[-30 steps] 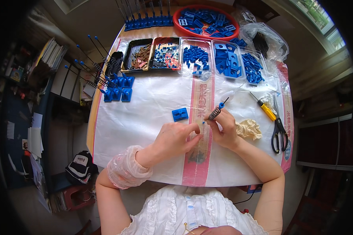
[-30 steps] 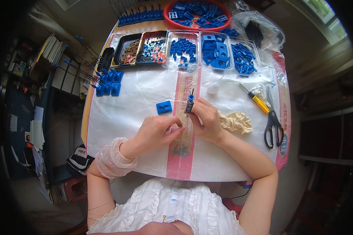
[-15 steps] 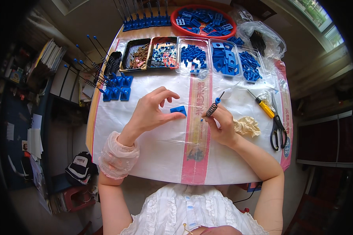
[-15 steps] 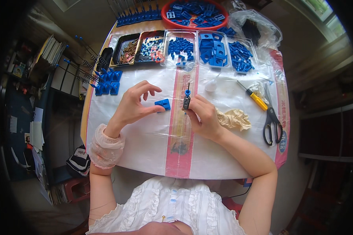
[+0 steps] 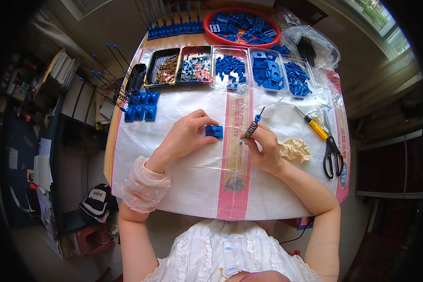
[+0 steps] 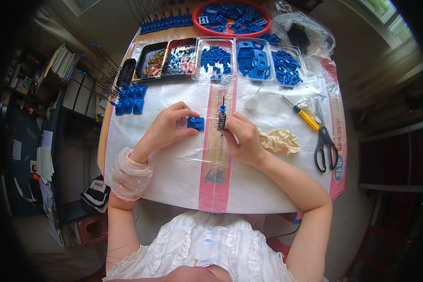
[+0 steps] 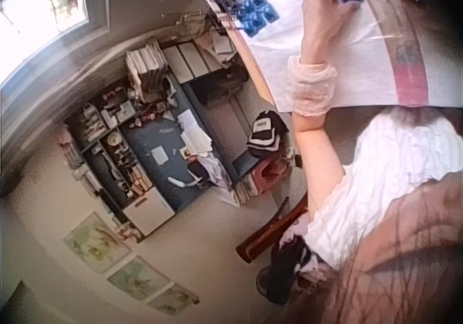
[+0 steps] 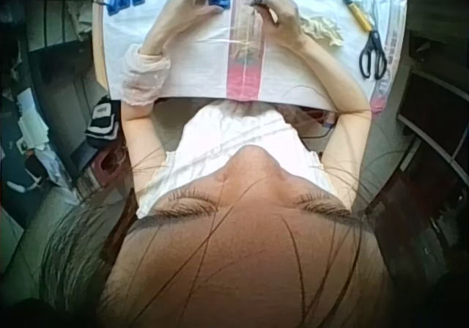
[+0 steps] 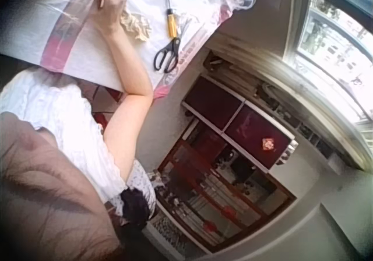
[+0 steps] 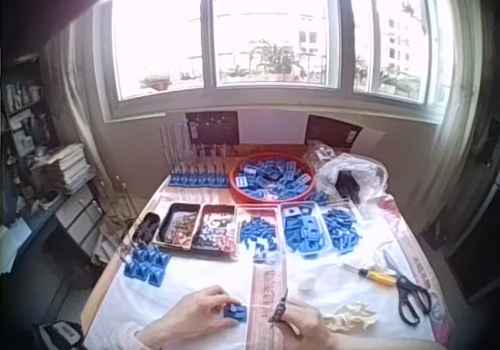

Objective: Assembling small electrical or hardware components using tools and multiple small parts.

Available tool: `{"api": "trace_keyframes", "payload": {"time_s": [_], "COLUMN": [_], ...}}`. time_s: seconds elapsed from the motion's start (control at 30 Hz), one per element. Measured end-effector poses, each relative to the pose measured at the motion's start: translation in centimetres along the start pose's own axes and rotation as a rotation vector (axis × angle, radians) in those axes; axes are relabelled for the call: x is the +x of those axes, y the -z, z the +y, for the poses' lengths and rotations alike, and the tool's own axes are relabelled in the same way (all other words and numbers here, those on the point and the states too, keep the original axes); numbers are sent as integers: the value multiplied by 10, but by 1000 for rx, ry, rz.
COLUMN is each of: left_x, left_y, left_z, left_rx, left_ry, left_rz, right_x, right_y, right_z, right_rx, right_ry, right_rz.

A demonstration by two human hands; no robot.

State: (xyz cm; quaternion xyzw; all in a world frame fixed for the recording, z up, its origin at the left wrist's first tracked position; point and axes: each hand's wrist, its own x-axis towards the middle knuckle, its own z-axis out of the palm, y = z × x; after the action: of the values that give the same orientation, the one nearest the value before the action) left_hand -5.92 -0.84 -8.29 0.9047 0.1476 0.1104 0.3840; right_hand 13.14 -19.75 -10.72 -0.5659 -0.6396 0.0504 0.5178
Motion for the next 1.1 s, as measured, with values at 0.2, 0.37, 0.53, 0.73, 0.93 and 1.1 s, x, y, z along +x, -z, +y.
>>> {"api": "trace_keyframes", "payload": {"time_s": [0.2,0.37,0.53,0.73,0.93,1.1], "left_x": [1,2,2,6,7,7], "left_y": [-6,-8,-9,-2,12,9], "left_z": [-1,-3,-5,4,-23,-21], "left_rx": [-26,-56,-88,-143,-1298,-1586], "left_ry": [-36,-34,-35,-40,212,247], "left_rz": [39,50,52,123,196,125], "right_x": [1,0,1,1,0,1], "right_y": [0,0,1,1,1,1], "right_z": [-1,1,-1,-1,1,0], "right_rx": [-11,-16,-19,-11,-6,-3], "right_ry": [4,15,11,7,19,18], "right_rz": [5,8,1,-4,2,1]}}
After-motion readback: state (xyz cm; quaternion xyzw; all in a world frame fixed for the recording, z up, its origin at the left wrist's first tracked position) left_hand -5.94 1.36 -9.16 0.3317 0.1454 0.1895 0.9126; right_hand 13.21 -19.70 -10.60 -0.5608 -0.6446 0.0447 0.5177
